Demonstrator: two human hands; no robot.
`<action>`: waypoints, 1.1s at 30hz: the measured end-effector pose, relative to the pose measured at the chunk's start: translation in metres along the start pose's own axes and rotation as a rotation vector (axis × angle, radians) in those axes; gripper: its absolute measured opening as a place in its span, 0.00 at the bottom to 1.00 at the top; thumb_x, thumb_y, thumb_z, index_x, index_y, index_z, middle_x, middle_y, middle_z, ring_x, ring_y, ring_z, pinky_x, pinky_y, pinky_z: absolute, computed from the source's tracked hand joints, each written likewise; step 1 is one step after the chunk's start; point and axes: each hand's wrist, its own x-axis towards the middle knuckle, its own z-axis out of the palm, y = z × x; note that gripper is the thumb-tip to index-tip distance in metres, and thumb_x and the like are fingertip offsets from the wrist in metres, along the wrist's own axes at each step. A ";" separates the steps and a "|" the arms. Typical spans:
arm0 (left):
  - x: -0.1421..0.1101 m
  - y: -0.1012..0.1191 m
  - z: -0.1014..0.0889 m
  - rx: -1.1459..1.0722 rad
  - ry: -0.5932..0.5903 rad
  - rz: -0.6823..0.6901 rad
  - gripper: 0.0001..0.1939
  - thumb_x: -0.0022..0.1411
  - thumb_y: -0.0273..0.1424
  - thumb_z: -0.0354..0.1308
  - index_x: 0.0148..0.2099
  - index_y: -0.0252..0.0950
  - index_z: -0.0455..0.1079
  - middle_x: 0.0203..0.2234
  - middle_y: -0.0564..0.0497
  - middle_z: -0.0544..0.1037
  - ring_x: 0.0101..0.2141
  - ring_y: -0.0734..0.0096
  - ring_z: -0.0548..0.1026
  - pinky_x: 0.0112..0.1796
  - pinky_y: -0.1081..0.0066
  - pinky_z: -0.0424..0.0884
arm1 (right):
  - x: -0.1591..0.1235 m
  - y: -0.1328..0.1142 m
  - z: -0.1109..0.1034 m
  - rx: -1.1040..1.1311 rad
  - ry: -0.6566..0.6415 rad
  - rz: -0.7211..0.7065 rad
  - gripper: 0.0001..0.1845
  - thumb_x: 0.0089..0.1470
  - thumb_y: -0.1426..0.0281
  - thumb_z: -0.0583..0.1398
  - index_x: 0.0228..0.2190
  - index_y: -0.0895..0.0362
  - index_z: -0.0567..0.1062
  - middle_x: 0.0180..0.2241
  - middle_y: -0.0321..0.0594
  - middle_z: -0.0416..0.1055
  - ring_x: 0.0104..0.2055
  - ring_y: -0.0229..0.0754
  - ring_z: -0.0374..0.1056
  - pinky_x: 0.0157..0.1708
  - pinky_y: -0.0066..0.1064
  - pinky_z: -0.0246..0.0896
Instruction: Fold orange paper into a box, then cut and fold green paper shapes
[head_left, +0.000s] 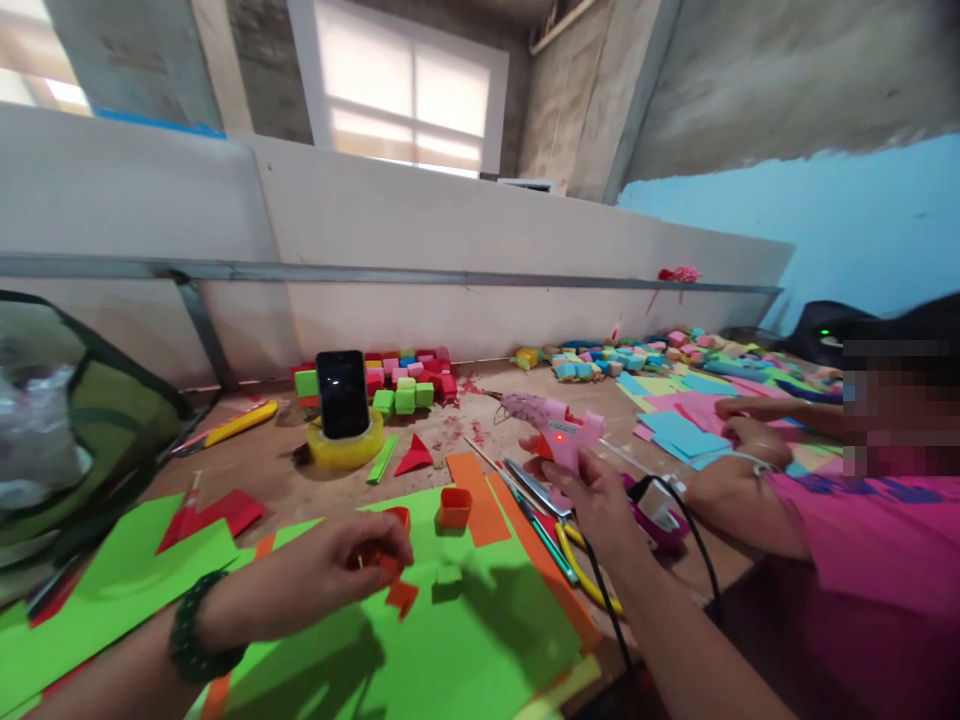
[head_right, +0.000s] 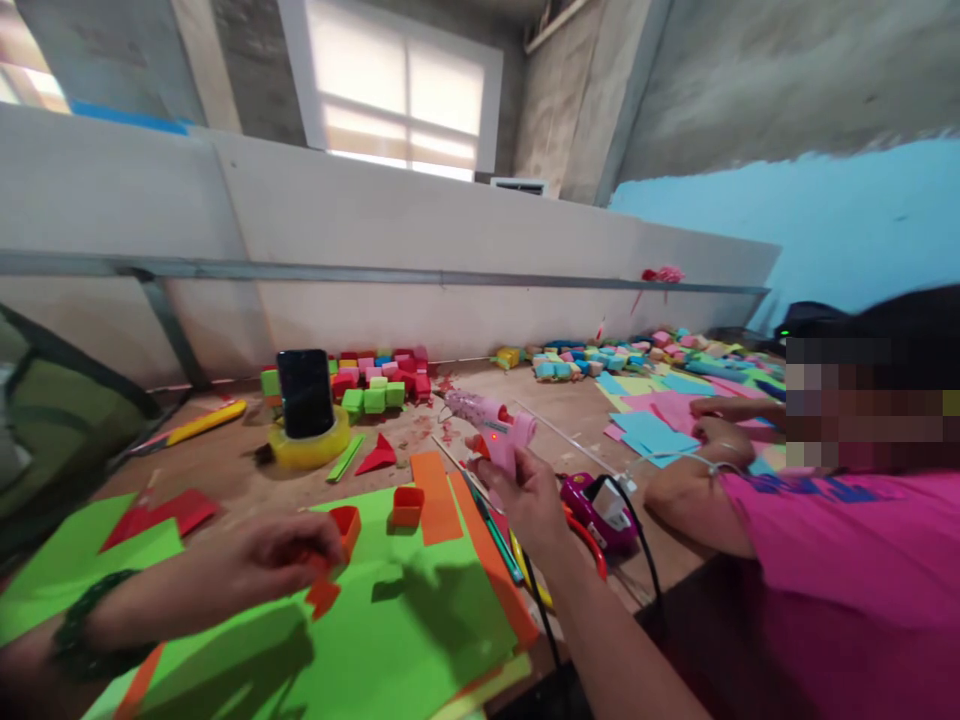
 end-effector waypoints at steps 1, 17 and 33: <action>0.001 -0.001 -0.002 -0.116 0.040 0.010 0.09 0.56 0.32 0.56 0.40 0.37 0.69 0.33 0.53 0.72 0.33 0.70 0.68 0.34 0.73 0.64 | -0.003 -0.001 0.001 0.021 -0.005 0.014 0.18 0.44 0.58 0.62 0.35 0.58 0.78 0.33 0.45 0.79 0.30 0.43 0.72 0.33 0.34 0.67; 0.003 0.009 -0.004 -0.850 0.364 0.031 0.20 0.44 0.27 0.69 0.41 0.34 0.69 0.25 0.58 0.67 0.22 0.84 0.60 0.25 0.78 0.56 | -0.062 -0.019 0.010 -0.102 -0.068 0.184 0.19 0.40 0.51 0.64 0.25 0.54 0.79 0.16 0.37 0.70 0.16 0.38 0.62 0.13 0.27 0.56; 0.002 0.010 0.004 -0.667 0.347 0.023 0.16 0.48 0.35 0.68 0.39 0.34 0.74 0.28 0.54 0.73 0.25 0.80 0.63 0.27 0.76 0.60 | -0.073 -0.038 0.030 -0.096 -0.215 0.169 0.17 0.43 0.52 0.63 0.22 0.53 0.74 0.14 0.31 0.62 0.17 0.35 0.54 0.13 0.26 0.49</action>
